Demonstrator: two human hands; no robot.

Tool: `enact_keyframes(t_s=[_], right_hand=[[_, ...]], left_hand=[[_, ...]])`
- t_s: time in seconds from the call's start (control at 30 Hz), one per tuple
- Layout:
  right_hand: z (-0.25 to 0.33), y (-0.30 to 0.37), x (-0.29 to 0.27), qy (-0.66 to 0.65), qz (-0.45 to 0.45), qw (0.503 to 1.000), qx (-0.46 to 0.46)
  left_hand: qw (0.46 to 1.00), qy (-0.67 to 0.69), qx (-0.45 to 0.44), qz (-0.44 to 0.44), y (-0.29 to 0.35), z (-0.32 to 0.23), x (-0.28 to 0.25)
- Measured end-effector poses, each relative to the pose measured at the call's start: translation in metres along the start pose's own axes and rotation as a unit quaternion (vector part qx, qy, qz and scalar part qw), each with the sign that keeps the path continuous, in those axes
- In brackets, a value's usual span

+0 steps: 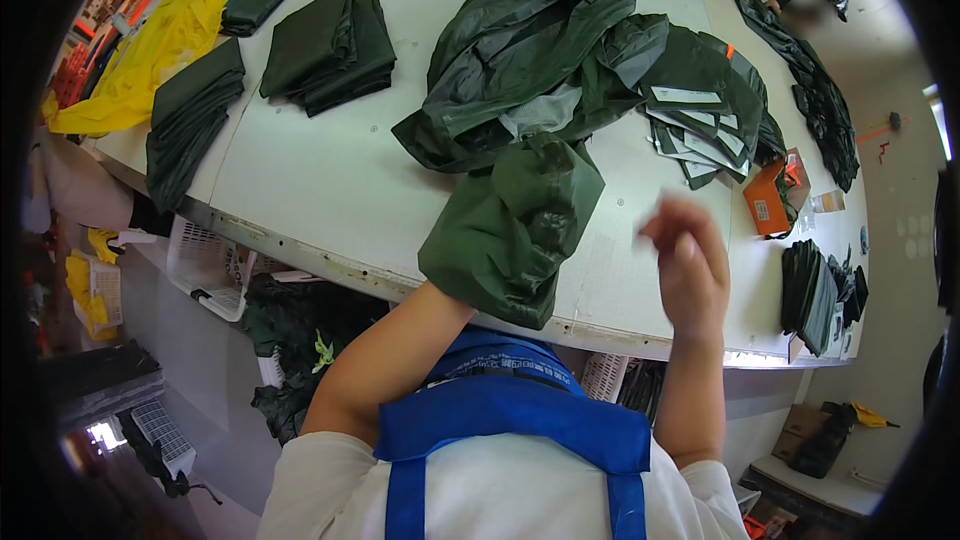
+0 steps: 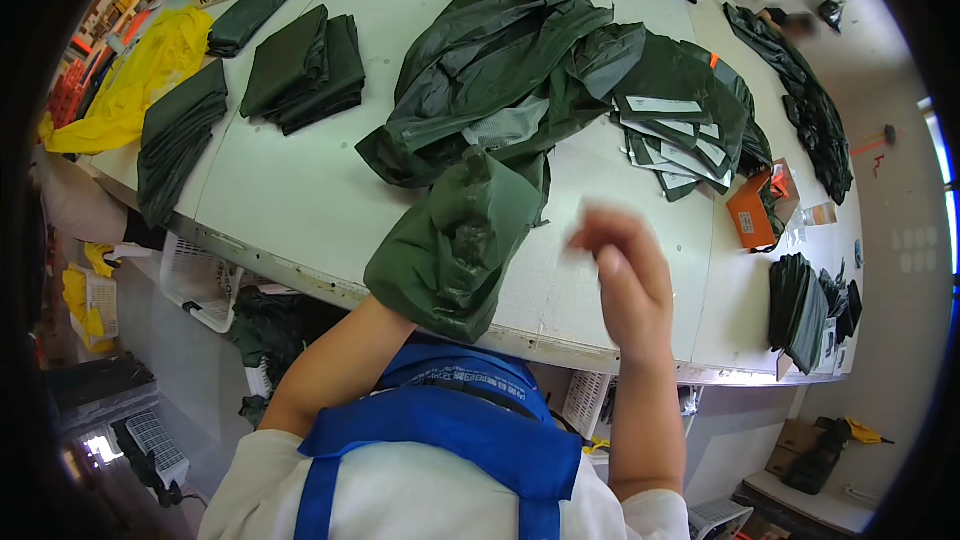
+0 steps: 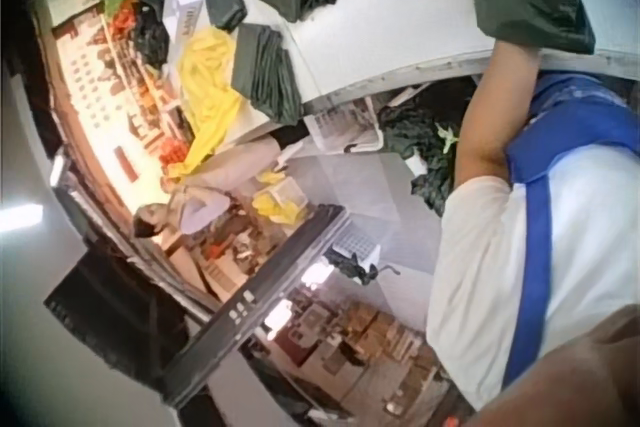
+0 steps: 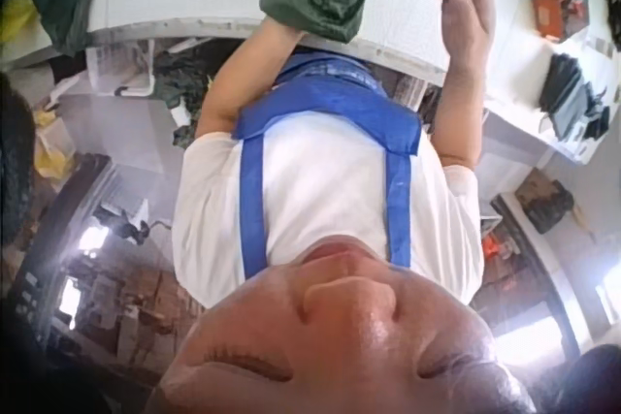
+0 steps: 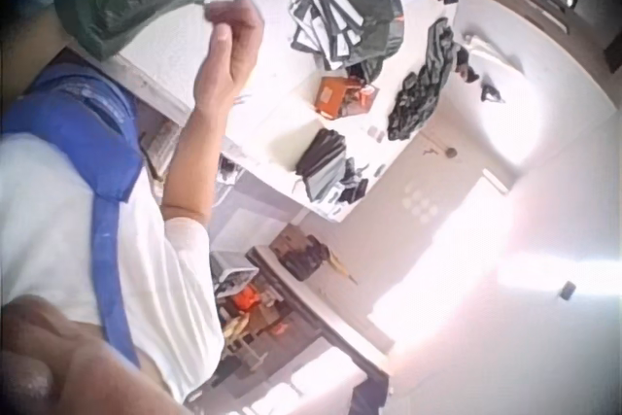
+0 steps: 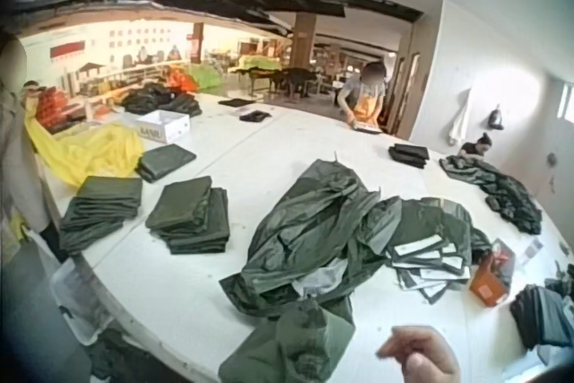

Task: The person folds a green jacket on a table, aligns edges, and places it into a plastic bag. The person repeats this process with another jacket, folding and bagging each item individually.

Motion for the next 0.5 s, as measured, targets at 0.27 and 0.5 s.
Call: enact_keyframes(t_s=[0.27, 0.5], right_hand=[[-0.05, -0.025, 0.051, 0.095, 0.071, 0.993, -0.009], [-0.058, 0.002, 0.025, 0.204, 0.011, 0.975, -0.089]], left_hand=[[0.868, -0.471, 0.146, 0.054, 0.008, -0.009, -0.015], [0.908, -0.407, 0.088, 0.052, 0.007, 0.008, -0.039]])
Point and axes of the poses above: each hand's wrist, its own y-axis away from the middle knuckle, its own x-axis out of the palm, z = x × y, the point moved 2 cm from there along -y, towards the middle knuckle, and after that the axes turned 11 degrees about y, right-handed, at the moved point
